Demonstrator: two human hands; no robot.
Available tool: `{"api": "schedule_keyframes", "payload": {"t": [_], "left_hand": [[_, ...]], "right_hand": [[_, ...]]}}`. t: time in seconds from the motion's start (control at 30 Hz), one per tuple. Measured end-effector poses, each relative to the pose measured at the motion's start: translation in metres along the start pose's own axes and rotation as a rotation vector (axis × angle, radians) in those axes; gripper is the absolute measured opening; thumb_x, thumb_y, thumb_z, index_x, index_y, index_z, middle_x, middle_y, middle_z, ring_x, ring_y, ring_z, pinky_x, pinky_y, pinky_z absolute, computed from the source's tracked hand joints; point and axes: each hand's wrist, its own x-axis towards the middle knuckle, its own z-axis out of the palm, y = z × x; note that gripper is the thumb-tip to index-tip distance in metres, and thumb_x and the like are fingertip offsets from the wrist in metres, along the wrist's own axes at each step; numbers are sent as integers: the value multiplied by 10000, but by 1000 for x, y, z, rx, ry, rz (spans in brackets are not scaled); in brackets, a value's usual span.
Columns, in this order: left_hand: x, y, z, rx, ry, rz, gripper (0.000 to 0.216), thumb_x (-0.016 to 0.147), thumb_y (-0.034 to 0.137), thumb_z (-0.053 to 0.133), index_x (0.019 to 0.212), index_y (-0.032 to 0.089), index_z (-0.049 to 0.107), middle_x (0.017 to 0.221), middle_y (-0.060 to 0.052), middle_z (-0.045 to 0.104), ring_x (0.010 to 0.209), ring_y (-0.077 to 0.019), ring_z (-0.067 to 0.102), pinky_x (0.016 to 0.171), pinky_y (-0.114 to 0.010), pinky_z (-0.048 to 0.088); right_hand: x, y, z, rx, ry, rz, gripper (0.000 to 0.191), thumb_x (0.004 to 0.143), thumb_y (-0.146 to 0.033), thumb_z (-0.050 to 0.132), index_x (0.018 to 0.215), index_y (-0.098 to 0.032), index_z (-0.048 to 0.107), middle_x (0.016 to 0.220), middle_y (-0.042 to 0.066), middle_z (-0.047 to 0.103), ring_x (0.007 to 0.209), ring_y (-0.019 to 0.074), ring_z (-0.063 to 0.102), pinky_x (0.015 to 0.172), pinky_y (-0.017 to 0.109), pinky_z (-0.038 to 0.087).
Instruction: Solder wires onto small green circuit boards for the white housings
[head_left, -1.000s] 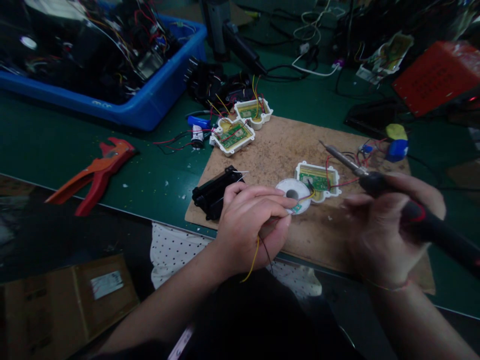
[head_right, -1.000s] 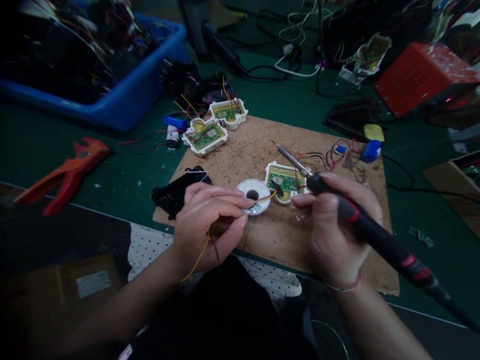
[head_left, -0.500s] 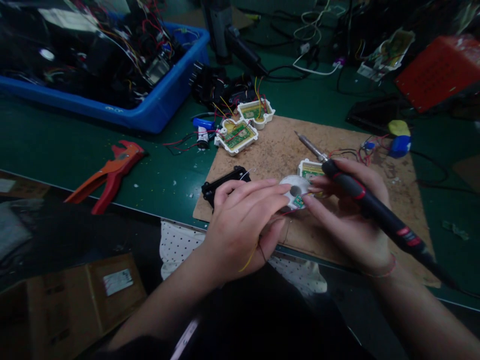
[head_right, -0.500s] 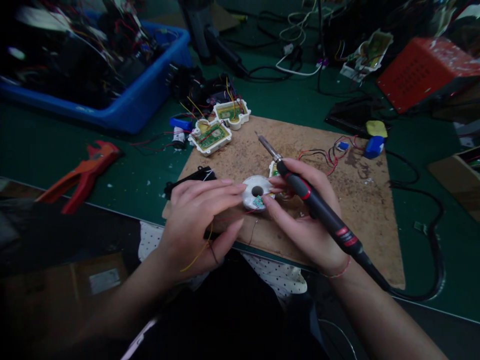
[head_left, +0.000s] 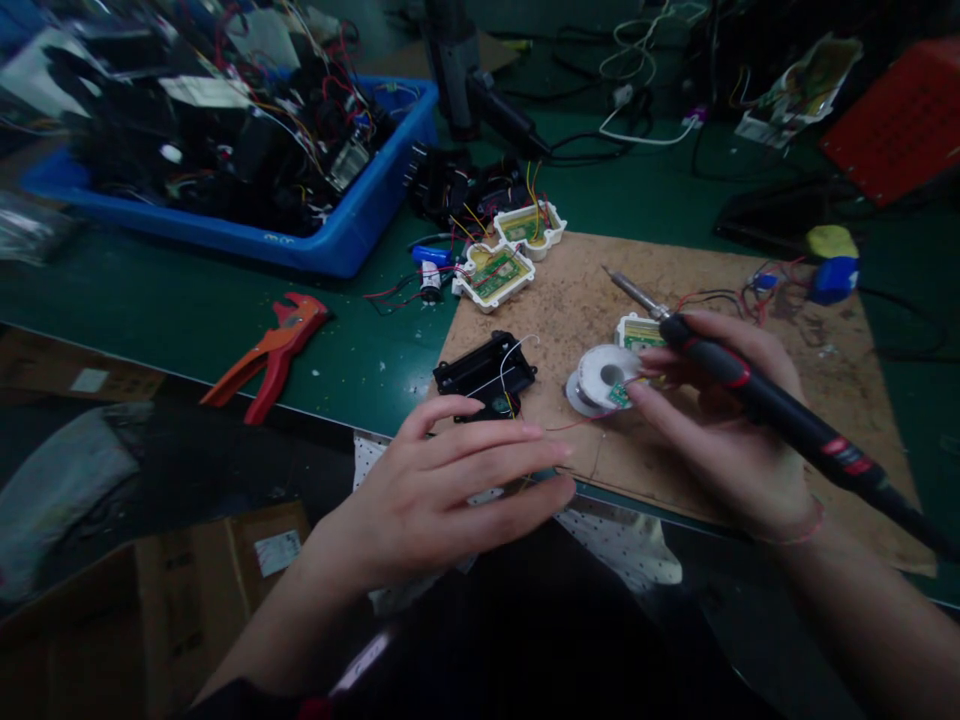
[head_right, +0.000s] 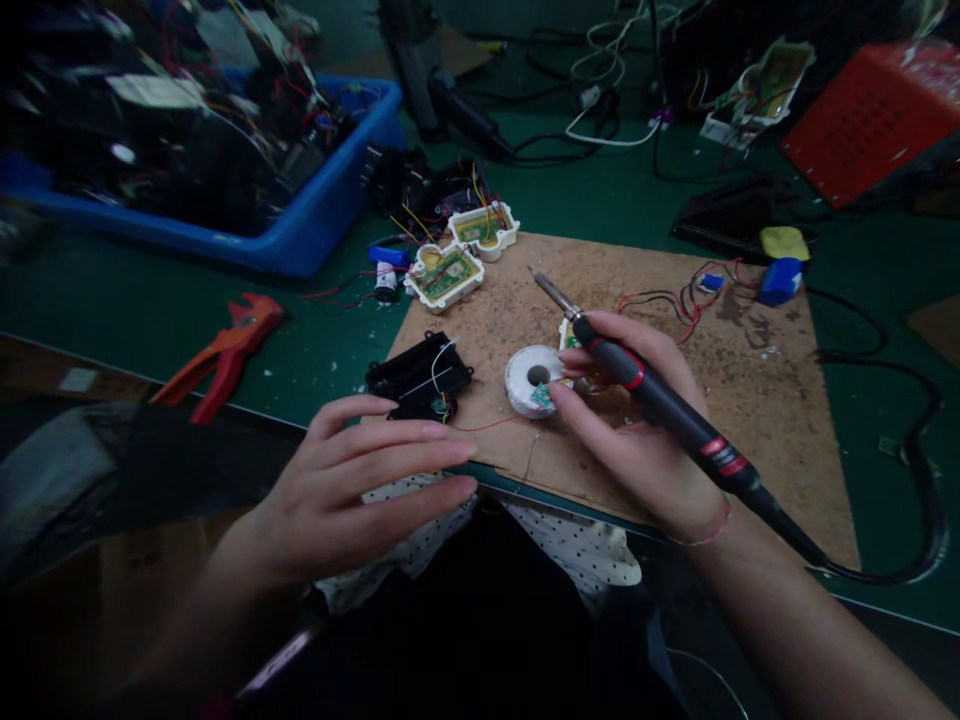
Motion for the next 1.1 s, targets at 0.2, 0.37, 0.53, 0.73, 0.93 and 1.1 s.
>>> {"api": "schedule_keyframes", "payload": {"t": [0.2, 0.37, 0.53, 0.73, 0.93, 1.1], "left_hand": [[12, -1, -6, 13, -72, 97, 187, 955, 176, 676, 1095, 293, 715, 1154, 72, 787, 1124, -131, 719, 1133, -381, 390], [13, 0, 3, -6, 23, 82, 127, 933, 152, 688, 1018, 238, 726, 1012, 56, 808, 1014, -138, 748, 1026, -369, 434], [30, 8, 26, -36, 296, -119, 93, 863, 189, 760, 914, 208, 684, 792, 40, 773, 787, -142, 734, 832, -352, 459], [57, 16, 54, -131, 330, -402, 88, 923, 242, 685, 848, 209, 653, 654, 47, 655, 650, -140, 631, 767, -359, 423], [59, 15, 67, -221, 305, -482, 62, 939, 258, 676, 896, 220, 700, 636, 45, 634, 641, -133, 592, 752, -335, 422], [60, 13, 64, -233, 256, -485, 86, 929, 229, 673, 850, 225, 707, 628, 44, 651, 646, -136, 603, 759, -347, 435]], "right_hand": [[0, 0, 0, -20, -11, -3, 724, 676, -153, 875, 1333, -314, 617, 1263, 31, 673, 1008, 216, 749, 906, 366, 657], [-1, -2, 0, -31, -14, 6, 711, 699, -157, 855, 1343, -323, 605, 1278, 39, 667, 1019, 224, 748, 849, 354, 668], [-1, -3, 1, -22, -5, 12, 699, 697, -165, 860, 1335, -300, 611, 1256, 38, 683, 1005, 216, 754, 881, 357, 658], [-1, -4, 2, -4, -9, 16, 710, 698, -178, 870, 1341, -312, 601, 1252, 36, 687, 1018, 209, 751, 832, 316, 663], [0, -7, 3, -8, -6, 27, 679, 712, -200, 866, 1327, -327, 608, 1247, 38, 680, 1007, 209, 752, 793, 314, 671], [-1, -8, 2, -17, -12, 23, 663, 738, -191, 845, 1338, -328, 600, 1257, 40, 670, 1005, 201, 752, 778, 296, 667]]}}
